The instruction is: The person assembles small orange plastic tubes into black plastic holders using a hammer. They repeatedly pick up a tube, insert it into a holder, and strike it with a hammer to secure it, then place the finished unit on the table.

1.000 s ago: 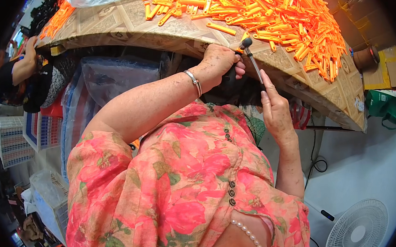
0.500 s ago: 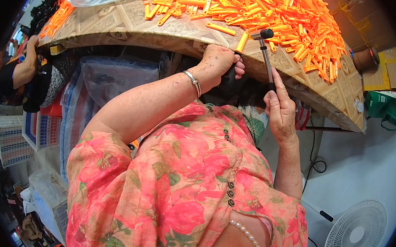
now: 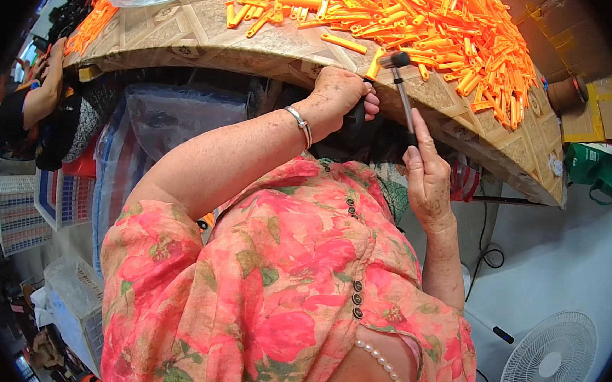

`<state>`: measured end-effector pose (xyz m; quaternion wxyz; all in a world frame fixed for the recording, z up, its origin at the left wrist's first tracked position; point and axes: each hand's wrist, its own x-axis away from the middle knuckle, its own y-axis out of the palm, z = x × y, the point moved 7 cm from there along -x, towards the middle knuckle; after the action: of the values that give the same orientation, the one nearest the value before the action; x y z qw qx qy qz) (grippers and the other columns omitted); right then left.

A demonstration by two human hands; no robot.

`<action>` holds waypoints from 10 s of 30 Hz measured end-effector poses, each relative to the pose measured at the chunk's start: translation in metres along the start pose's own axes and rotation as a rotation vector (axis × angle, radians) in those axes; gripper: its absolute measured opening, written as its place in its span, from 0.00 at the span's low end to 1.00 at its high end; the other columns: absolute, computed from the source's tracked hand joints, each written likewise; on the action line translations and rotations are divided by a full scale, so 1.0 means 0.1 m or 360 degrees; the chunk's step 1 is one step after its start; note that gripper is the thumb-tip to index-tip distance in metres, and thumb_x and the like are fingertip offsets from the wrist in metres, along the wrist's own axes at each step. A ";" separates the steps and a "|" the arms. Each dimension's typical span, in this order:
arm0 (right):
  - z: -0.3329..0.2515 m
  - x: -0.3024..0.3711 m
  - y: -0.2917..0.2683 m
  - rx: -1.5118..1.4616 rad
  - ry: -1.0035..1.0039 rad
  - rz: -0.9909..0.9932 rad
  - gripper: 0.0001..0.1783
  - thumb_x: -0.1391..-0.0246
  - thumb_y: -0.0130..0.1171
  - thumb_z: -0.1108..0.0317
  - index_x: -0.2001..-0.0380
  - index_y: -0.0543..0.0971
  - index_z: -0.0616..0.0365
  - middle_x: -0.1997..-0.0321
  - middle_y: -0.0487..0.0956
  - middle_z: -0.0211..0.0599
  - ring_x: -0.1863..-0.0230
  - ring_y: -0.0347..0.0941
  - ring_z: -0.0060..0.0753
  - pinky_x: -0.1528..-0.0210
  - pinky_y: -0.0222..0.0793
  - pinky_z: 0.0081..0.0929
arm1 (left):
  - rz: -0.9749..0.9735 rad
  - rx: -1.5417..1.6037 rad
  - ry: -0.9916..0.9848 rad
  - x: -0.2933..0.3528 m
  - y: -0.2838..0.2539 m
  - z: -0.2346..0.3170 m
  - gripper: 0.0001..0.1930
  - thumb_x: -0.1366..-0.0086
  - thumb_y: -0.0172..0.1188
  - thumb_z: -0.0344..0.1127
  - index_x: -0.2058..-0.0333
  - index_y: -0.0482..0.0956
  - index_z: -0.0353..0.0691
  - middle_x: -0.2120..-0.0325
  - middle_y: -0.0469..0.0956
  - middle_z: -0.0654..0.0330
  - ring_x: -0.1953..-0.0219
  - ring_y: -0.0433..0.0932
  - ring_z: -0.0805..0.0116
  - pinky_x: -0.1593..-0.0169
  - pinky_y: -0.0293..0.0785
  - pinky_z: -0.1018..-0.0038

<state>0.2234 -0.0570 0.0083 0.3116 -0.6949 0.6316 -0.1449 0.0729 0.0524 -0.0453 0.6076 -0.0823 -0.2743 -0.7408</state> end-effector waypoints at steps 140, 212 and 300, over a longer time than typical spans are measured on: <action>-0.02 -0.11 0.14 0.0084 -0.0118 0.0040 0.30 0.38 0.46 0.75 0.32 0.60 0.52 0.50 0.77 0.61 0.54 0.77 0.62 0.55 0.73 0.45 | 0.0035 -0.0617 -0.0016 0.02 -0.33 0.23 0.09 0.35 0.59 0.32 0.72 0.79 0.33 0.82 0.76 0.62 0.80 0.76 0.72 0.75 0.72 0.75; -0.10 -0.15 0.02 -0.0838 -0.0283 0.0497 0.10 0.42 0.54 0.83 0.58 0.79 0.63 0.56 0.79 0.39 0.61 0.78 0.23 0.58 0.77 0.20 | -0.0588 0.0285 0.0302 0.54 0.14 0.05 0.18 0.30 0.55 0.39 0.48 0.73 0.33 0.55 0.80 0.54 0.59 0.82 0.70 0.59 0.79 0.78; -0.39 -0.51 0.26 0.0760 -0.0759 0.0724 0.17 0.52 0.67 0.66 0.56 0.84 0.50 0.65 0.75 0.29 0.61 0.72 0.35 0.58 0.69 0.34 | -0.0120 0.0439 0.0566 0.37 -0.20 -0.07 0.12 0.34 0.61 0.31 0.54 0.79 0.31 0.60 0.81 0.56 0.59 0.81 0.71 0.53 0.81 0.76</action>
<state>0.1713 -0.0172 0.0316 0.6263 -0.4595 0.6278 -0.0496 0.0462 0.0196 -0.0410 0.6239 0.1438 -0.2644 -0.7212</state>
